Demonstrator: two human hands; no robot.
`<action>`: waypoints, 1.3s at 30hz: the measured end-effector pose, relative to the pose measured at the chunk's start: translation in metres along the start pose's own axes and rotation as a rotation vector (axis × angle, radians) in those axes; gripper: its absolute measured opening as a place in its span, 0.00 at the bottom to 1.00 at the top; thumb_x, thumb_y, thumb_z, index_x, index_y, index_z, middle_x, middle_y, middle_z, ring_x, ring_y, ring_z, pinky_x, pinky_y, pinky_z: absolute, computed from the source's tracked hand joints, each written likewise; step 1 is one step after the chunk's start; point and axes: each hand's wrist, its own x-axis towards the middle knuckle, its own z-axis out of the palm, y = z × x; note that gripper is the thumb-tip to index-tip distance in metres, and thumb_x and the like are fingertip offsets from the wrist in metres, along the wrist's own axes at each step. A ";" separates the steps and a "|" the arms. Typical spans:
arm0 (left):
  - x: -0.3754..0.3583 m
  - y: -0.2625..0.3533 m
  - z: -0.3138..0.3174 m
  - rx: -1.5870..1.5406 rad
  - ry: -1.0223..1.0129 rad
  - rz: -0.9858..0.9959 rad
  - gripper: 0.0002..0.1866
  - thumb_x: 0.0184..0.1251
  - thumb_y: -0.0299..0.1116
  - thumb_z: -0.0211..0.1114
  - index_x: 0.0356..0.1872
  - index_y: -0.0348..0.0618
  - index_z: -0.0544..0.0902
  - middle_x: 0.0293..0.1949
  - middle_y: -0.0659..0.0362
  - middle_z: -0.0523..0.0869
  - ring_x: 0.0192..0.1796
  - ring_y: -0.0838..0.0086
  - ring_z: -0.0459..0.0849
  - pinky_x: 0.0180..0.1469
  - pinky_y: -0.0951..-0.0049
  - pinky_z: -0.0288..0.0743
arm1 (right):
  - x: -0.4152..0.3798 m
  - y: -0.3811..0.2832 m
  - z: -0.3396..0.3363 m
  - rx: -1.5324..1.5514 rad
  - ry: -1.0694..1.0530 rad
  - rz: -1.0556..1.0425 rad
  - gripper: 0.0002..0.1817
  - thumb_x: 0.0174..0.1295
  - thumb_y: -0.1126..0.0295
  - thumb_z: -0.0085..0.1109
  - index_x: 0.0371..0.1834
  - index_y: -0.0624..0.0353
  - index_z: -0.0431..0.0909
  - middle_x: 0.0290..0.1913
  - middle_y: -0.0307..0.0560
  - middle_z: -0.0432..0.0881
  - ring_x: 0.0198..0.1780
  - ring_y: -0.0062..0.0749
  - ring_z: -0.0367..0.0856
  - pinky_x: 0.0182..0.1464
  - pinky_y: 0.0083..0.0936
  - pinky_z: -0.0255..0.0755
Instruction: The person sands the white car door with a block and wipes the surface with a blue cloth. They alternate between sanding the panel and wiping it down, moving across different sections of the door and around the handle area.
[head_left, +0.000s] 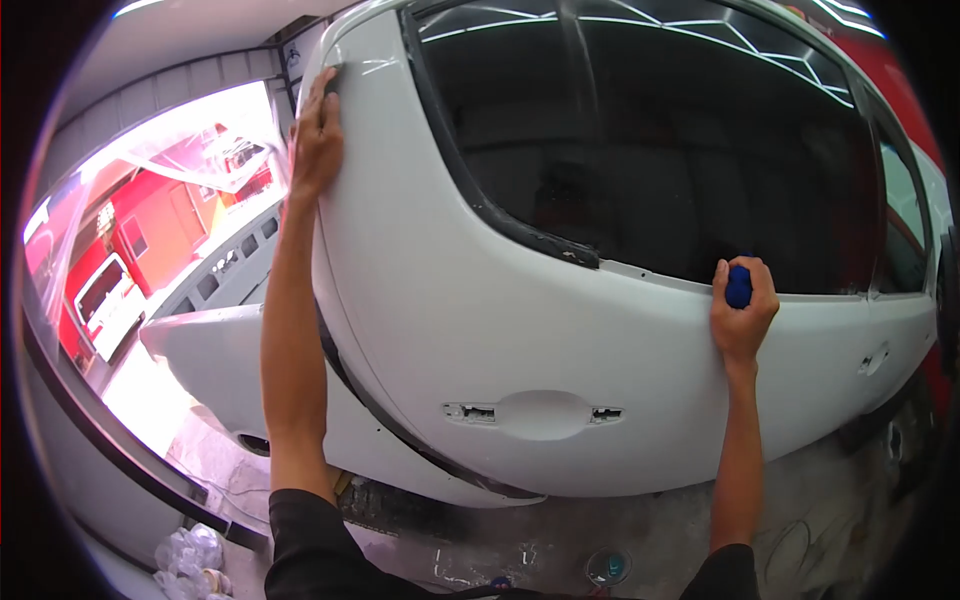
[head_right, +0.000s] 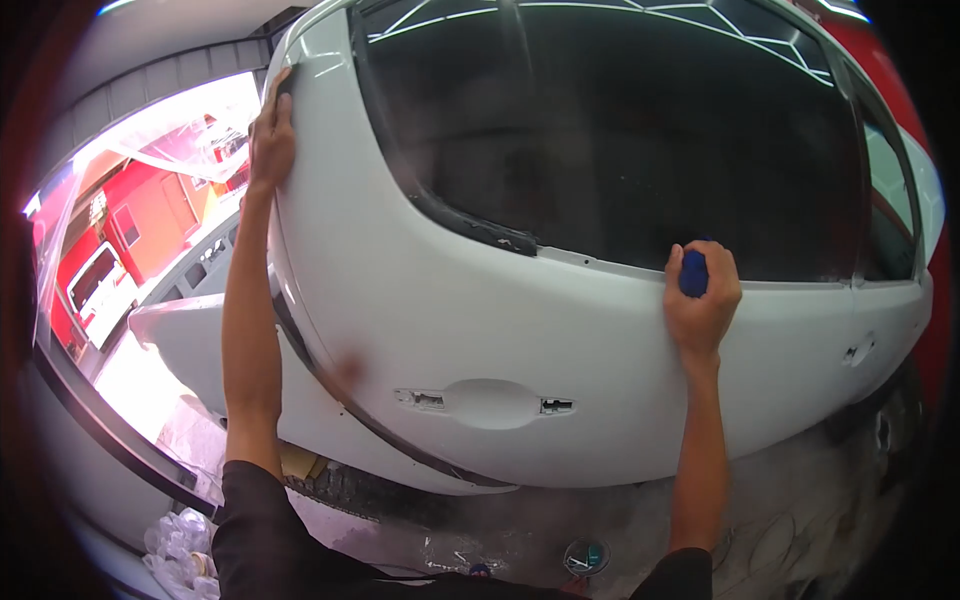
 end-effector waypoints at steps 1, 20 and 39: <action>0.020 0.006 0.002 0.002 -0.013 -0.009 0.27 0.90 0.41 0.47 0.82 0.45 0.73 0.83 0.50 0.73 0.85 0.53 0.69 0.87 0.58 0.57 | 0.001 0.001 0.000 0.005 0.002 -0.004 0.08 0.67 0.73 0.74 0.39 0.59 0.81 0.36 0.49 0.84 0.36 0.44 0.85 0.41 0.38 0.78; -0.017 0.042 0.025 0.354 -0.160 0.104 0.34 0.93 0.48 0.43 0.87 0.36 0.60 0.87 0.40 0.57 0.89 0.45 0.55 0.89 0.47 0.46 | -0.003 0.007 -0.004 0.089 -0.016 0.096 0.10 0.60 0.66 0.75 0.37 0.53 0.80 0.35 0.48 0.83 0.43 0.47 0.83 0.43 0.44 0.81; -0.201 0.137 0.063 0.291 -0.048 0.319 0.37 0.89 0.46 0.54 0.88 0.39 0.58 0.87 0.44 0.61 0.90 0.53 0.54 0.90 0.54 0.43 | 0.000 0.012 0.003 0.105 0.044 -0.020 0.10 0.65 0.66 0.76 0.37 0.57 0.84 0.35 0.48 0.88 0.38 0.50 0.86 0.44 0.40 0.79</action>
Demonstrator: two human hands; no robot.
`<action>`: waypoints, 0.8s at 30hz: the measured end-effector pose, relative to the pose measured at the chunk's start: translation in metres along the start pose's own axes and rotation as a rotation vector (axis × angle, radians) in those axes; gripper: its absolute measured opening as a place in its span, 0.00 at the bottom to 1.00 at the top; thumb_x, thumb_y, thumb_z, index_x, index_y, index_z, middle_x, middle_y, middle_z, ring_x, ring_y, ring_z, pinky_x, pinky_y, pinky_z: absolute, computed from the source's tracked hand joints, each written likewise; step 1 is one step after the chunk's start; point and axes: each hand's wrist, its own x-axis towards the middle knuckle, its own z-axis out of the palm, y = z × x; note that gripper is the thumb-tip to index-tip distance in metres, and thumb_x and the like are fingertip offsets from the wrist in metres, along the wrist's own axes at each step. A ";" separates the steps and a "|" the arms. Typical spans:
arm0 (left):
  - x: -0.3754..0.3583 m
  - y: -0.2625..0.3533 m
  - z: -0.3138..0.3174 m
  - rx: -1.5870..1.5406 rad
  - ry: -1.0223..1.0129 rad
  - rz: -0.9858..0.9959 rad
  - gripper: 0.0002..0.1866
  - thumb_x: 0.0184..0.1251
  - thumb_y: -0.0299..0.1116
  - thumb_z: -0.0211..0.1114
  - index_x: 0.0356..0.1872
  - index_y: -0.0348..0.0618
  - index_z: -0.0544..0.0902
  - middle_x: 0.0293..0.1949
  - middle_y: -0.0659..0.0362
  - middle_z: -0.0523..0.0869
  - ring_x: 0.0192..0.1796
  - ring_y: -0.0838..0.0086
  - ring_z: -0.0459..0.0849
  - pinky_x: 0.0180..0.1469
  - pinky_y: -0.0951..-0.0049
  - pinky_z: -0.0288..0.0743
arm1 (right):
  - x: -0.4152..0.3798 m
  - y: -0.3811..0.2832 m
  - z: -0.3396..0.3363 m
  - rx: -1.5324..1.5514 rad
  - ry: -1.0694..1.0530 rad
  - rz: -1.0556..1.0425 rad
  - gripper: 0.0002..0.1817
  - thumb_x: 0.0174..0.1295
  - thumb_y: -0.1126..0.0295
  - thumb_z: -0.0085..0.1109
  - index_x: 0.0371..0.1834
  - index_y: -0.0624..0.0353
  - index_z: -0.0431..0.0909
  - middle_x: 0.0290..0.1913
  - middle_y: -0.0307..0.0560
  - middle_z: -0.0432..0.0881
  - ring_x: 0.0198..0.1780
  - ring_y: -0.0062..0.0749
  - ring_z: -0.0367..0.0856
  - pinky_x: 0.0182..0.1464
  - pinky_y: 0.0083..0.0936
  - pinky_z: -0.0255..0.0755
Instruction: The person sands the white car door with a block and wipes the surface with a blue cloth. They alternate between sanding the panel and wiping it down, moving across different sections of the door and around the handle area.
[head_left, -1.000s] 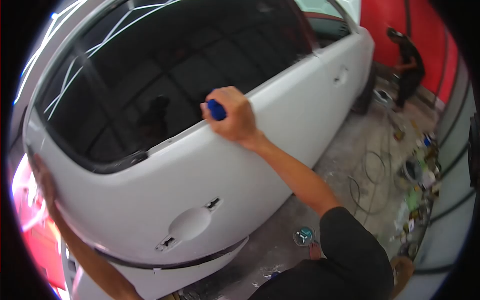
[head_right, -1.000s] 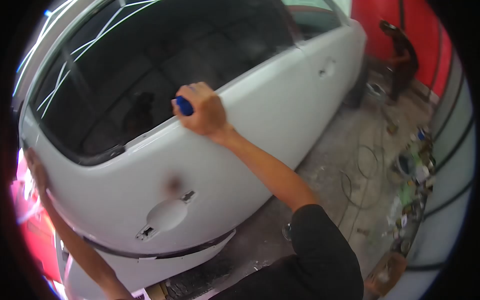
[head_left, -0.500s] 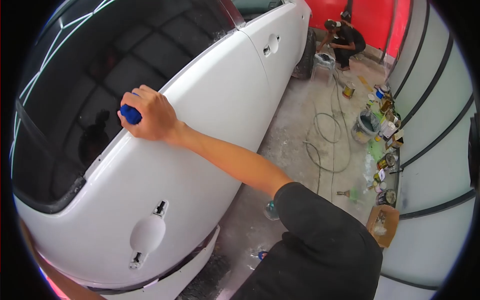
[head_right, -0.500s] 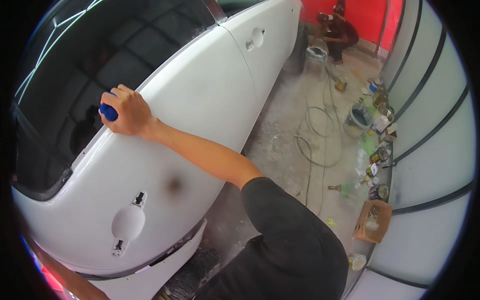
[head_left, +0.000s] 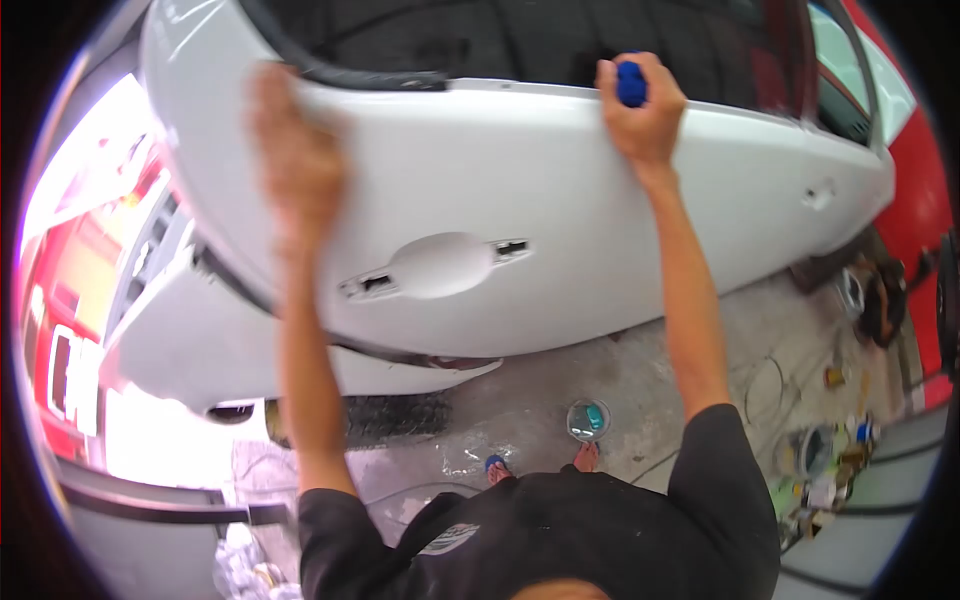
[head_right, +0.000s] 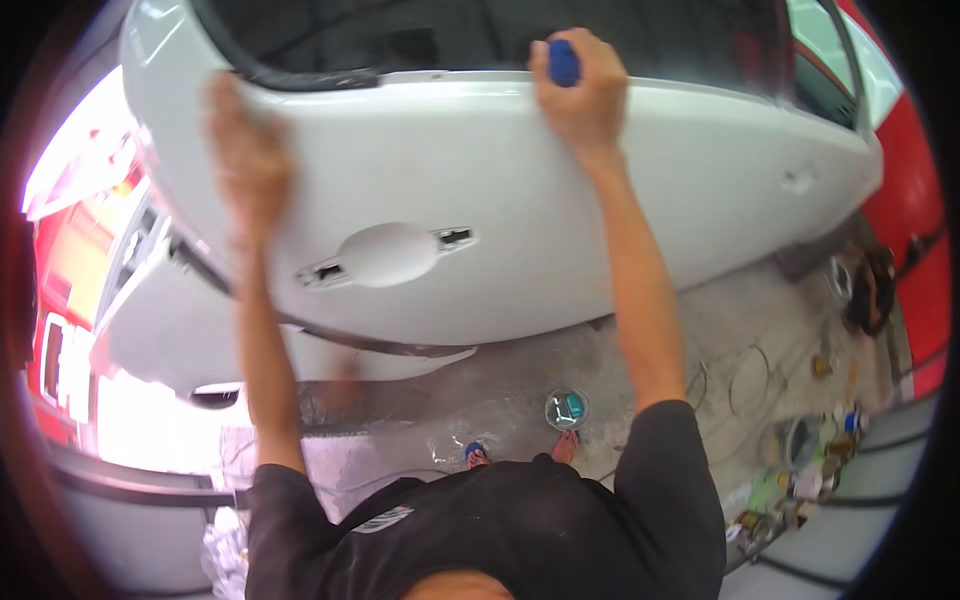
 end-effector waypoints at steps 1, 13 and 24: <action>-0.007 -0.008 -0.007 0.030 -0.032 -0.033 0.38 0.88 0.47 0.55 0.88 0.37 0.57 0.88 0.44 0.60 0.91 0.53 0.53 0.90 0.53 0.42 | -0.001 0.002 0.002 -0.010 0.014 0.003 0.09 0.65 0.67 0.76 0.37 0.56 0.84 0.34 0.47 0.88 0.37 0.48 0.86 0.43 0.39 0.80; -0.040 0.074 -0.005 -0.060 -0.134 -0.166 0.41 0.86 0.46 0.56 0.89 0.34 0.54 0.90 0.45 0.55 0.92 0.53 0.47 0.91 0.53 0.37 | -0.002 -0.006 -0.005 -0.021 -0.047 0.064 0.09 0.67 0.66 0.75 0.38 0.56 0.83 0.33 0.45 0.87 0.35 0.44 0.85 0.41 0.38 0.80; -0.036 0.097 -0.002 -0.146 -0.207 -0.170 0.42 0.85 0.48 0.56 0.88 0.33 0.54 0.89 0.42 0.55 0.91 0.48 0.51 0.91 0.48 0.38 | 0.001 -0.005 -0.006 -0.018 -0.061 0.058 0.08 0.66 0.68 0.75 0.38 0.56 0.83 0.35 0.48 0.87 0.37 0.46 0.85 0.43 0.39 0.80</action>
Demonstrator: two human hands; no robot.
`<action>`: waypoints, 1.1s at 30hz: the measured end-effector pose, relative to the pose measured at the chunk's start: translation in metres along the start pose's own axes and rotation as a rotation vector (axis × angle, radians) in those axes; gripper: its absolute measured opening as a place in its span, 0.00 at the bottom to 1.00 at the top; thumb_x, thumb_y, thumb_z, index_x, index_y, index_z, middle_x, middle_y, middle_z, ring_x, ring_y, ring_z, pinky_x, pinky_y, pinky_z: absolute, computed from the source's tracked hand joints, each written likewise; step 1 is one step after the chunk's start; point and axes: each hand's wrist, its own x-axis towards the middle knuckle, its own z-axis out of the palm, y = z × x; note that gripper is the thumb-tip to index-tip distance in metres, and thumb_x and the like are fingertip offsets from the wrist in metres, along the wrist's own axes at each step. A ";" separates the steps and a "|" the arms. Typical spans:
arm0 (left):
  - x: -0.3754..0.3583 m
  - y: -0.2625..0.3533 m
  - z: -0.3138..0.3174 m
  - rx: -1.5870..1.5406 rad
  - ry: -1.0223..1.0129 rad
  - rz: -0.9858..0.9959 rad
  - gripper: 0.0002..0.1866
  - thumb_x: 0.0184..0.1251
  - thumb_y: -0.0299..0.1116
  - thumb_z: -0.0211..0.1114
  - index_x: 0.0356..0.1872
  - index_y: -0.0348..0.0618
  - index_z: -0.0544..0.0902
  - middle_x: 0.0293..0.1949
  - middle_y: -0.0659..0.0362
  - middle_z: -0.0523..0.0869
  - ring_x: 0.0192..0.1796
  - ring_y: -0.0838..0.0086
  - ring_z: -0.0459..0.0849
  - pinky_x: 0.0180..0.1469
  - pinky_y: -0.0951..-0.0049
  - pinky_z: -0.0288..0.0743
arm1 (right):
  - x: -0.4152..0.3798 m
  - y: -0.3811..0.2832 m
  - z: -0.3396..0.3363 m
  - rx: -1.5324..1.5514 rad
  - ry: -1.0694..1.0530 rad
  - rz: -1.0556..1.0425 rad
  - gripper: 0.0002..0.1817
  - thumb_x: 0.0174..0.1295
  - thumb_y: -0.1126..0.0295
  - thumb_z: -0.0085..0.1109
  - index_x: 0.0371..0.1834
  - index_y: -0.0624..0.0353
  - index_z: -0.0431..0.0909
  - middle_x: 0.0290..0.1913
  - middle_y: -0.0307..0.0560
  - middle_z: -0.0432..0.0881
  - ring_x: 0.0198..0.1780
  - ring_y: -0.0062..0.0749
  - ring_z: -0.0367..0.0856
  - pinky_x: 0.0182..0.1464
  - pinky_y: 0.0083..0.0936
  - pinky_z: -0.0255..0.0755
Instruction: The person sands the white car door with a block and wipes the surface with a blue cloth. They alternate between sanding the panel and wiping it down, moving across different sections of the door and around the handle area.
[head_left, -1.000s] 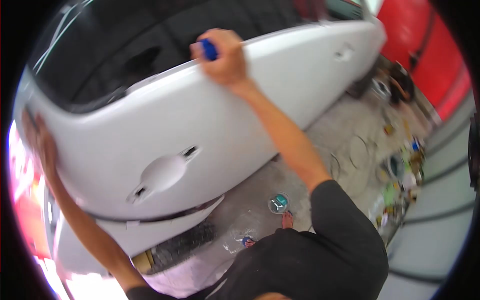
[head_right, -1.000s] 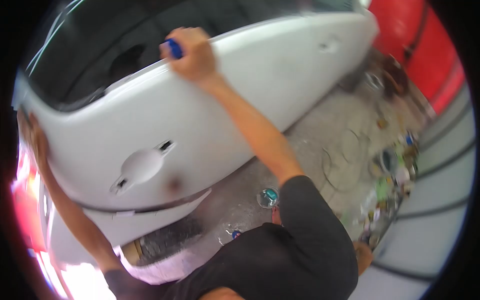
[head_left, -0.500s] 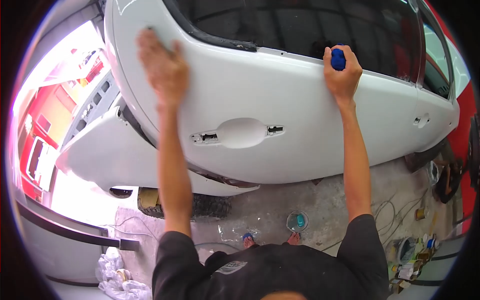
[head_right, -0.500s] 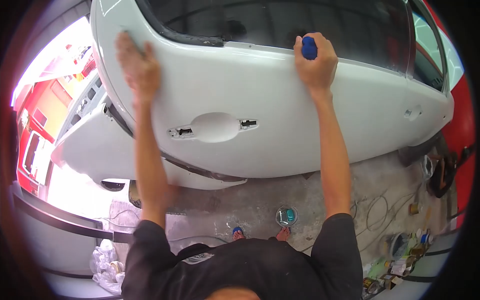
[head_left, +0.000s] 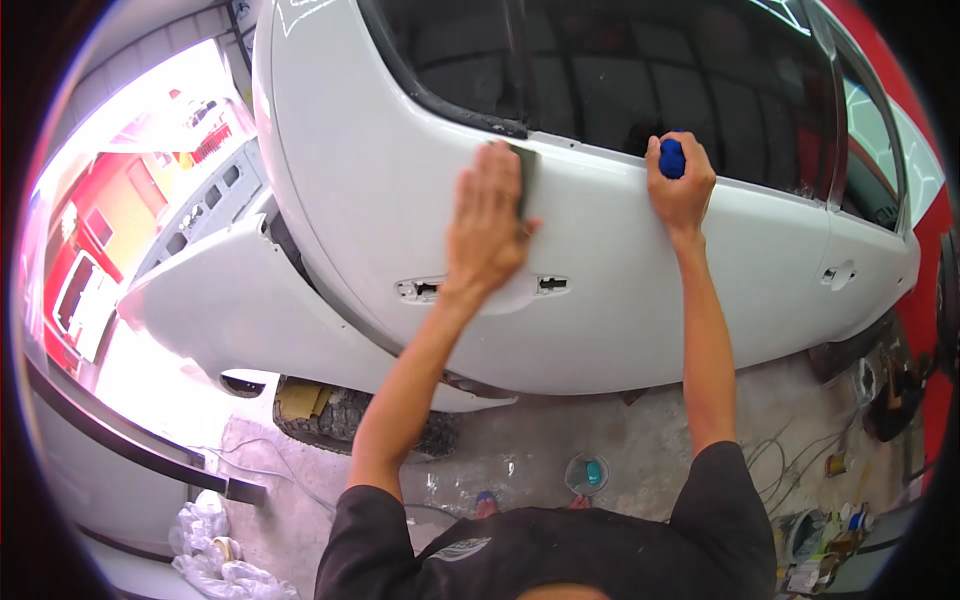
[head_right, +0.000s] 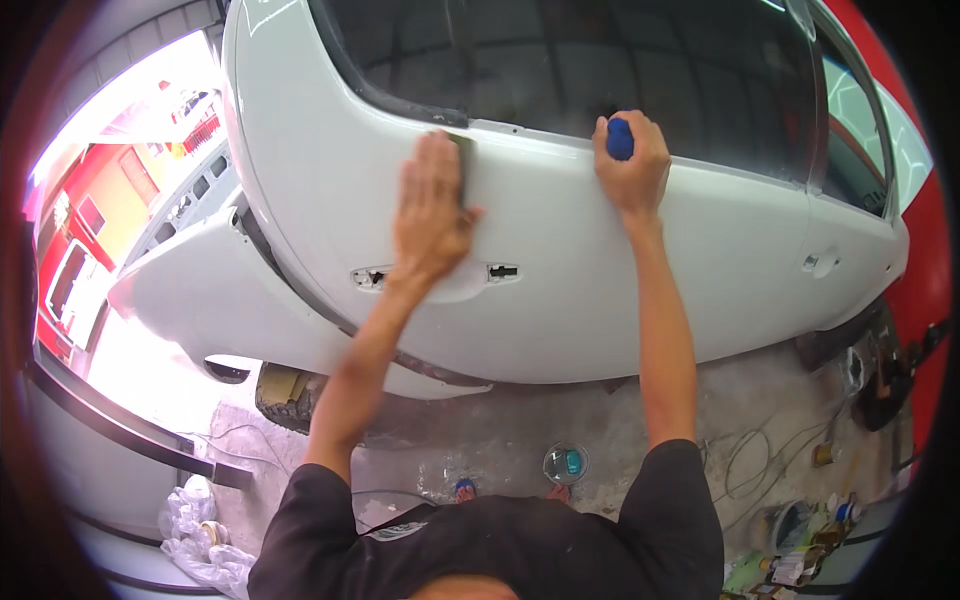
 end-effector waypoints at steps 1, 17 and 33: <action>0.005 0.004 0.002 -0.027 -0.060 0.012 0.42 0.84 0.45 0.58 0.88 0.33 0.54 0.89 0.42 0.56 0.91 0.48 0.51 0.91 0.48 0.39 | 0.004 0.001 0.001 0.016 0.014 -0.024 0.08 0.66 0.69 0.75 0.38 0.56 0.83 0.35 0.48 0.87 0.37 0.46 0.85 0.43 0.39 0.80; 0.027 -0.010 -0.029 -0.317 0.339 -0.068 0.23 0.84 0.20 0.53 0.76 0.34 0.78 0.71 0.42 0.84 0.72 0.49 0.85 0.75 0.53 0.77 | 0.000 -0.001 0.000 0.013 0.016 -0.018 0.09 0.65 0.68 0.75 0.38 0.56 0.83 0.35 0.47 0.87 0.38 0.47 0.86 0.42 0.39 0.80; -0.012 -0.005 0.001 0.112 -0.058 0.022 0.41 0.80 0.49 0.60 0.90 0.56 0.59 0.90 0.60 0.59 0.92 0.52 0.45 0.88 0.33 0.31 | 0.000 0.000 0.000 -0.001 0.002 -0.040 0.08 0.65 0.70 0.74 0.38 0.57 0.82 0.35 0.47 0.86 0.37 0.47 0.84 0.43 0.39 0.79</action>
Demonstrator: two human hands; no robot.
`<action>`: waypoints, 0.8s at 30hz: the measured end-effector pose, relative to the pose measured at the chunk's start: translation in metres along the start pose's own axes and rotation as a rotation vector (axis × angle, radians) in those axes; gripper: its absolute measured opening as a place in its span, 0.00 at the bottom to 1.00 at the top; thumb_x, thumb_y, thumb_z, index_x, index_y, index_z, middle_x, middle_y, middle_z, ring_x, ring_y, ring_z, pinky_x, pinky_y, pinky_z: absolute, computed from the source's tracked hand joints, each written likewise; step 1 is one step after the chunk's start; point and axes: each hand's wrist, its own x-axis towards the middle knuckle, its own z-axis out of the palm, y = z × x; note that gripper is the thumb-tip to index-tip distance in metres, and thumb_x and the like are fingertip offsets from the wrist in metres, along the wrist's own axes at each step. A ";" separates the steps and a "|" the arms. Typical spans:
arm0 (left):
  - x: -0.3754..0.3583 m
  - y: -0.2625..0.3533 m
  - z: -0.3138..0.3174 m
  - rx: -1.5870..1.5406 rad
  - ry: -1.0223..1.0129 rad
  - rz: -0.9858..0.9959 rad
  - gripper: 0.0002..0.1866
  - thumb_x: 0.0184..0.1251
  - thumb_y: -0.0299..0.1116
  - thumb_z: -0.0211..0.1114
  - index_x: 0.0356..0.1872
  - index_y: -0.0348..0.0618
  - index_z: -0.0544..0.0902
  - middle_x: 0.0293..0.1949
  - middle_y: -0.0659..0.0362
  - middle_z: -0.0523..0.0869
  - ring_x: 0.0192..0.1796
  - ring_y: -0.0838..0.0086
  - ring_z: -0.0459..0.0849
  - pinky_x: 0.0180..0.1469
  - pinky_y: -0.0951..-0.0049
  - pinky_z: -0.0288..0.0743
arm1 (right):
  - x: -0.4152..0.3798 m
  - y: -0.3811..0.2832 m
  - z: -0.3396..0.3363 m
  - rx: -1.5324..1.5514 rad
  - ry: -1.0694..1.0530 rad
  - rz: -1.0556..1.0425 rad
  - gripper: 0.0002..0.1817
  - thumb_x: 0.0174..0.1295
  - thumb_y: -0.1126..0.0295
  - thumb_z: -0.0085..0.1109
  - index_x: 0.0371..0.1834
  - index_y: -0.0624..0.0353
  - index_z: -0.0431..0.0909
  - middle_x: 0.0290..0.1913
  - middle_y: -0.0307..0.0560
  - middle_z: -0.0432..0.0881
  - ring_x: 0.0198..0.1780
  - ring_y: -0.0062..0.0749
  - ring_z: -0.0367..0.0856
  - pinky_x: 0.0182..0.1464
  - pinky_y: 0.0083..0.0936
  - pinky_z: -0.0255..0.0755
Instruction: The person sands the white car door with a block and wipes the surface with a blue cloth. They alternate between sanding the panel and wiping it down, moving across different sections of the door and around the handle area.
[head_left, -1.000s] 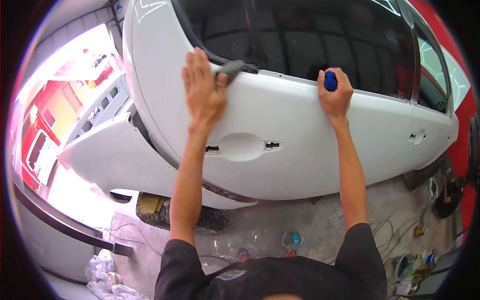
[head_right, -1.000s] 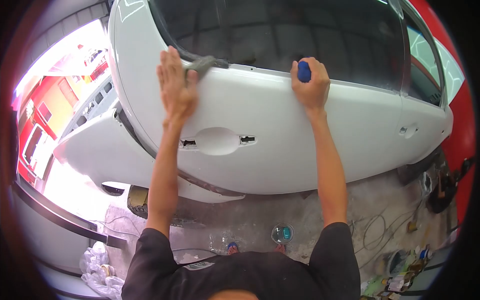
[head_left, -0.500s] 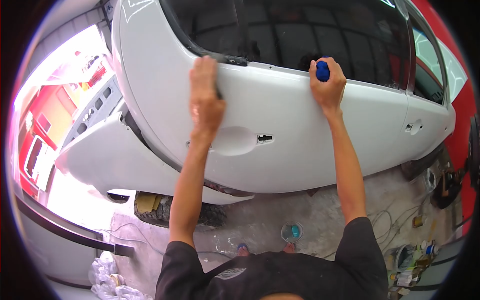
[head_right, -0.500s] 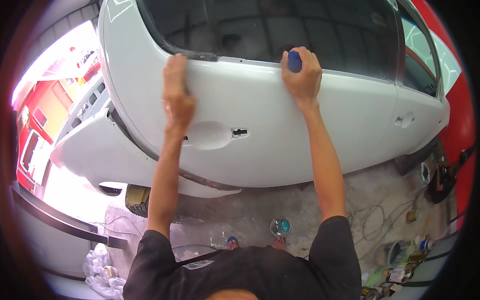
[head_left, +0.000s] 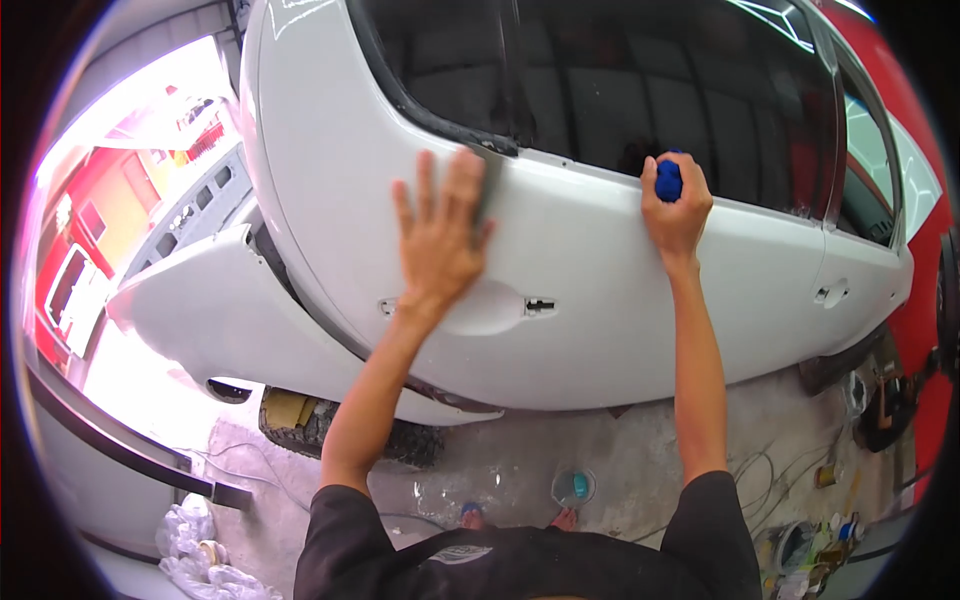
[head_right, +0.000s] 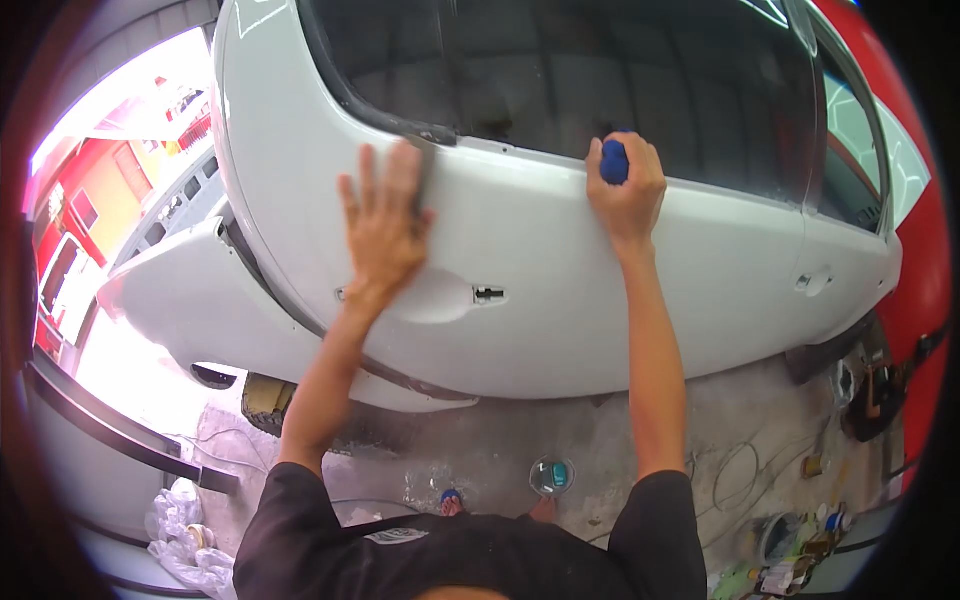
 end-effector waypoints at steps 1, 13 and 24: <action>0.020 -0.024 -0.012 0.117 0.050 -0.036 0.39 0.82 0.46 0.59 0.90 0.58 0.59 0.90 0.63 0.59 0.92 0.53 0.46 0.88 0.32 0.31 | 0.000 -0.001 0.001 0.007 0.012 0.002 0.08 0.66 0.71 0.74 0.38 0.58 0.82 0.35 0.47 0.86 0.37 0.47 0.84 0.42 0.38 0.79; 0.077 -0.091 -0.040 0.142 0.104 0.007 0.35 0.85 0.45 0.54 0.89 0.56 0.61 0.88 0.61 0.63 0.92 0.56 0.49 0.90 0.41 0.33 | -0.001 -0.004 0.003 -0.023 0.021 0.000 0.08 0.67 0.73 0.74 0.39 0.59 0.82 0.36 0.48 0.85 0.37 0.46 0.85 0.41 0.37 0.79; 0.057 -0.093 -0.040 0.029 0.029 0.120 0.39 0.84 0.47 0.58 0.90 0.49 0.57 0.89 0.56 0.59 0.92 0.58 0.51 0.90 0.44 0.38 | -0.003 -0.005 0.001 -0.038 -0.008 0.024 0.08 0.69 0.71 0.74 0.40 0.58 0.82 0.36 0.46 0.85 0.36 0.42 0.84 0.40 0.35 0.79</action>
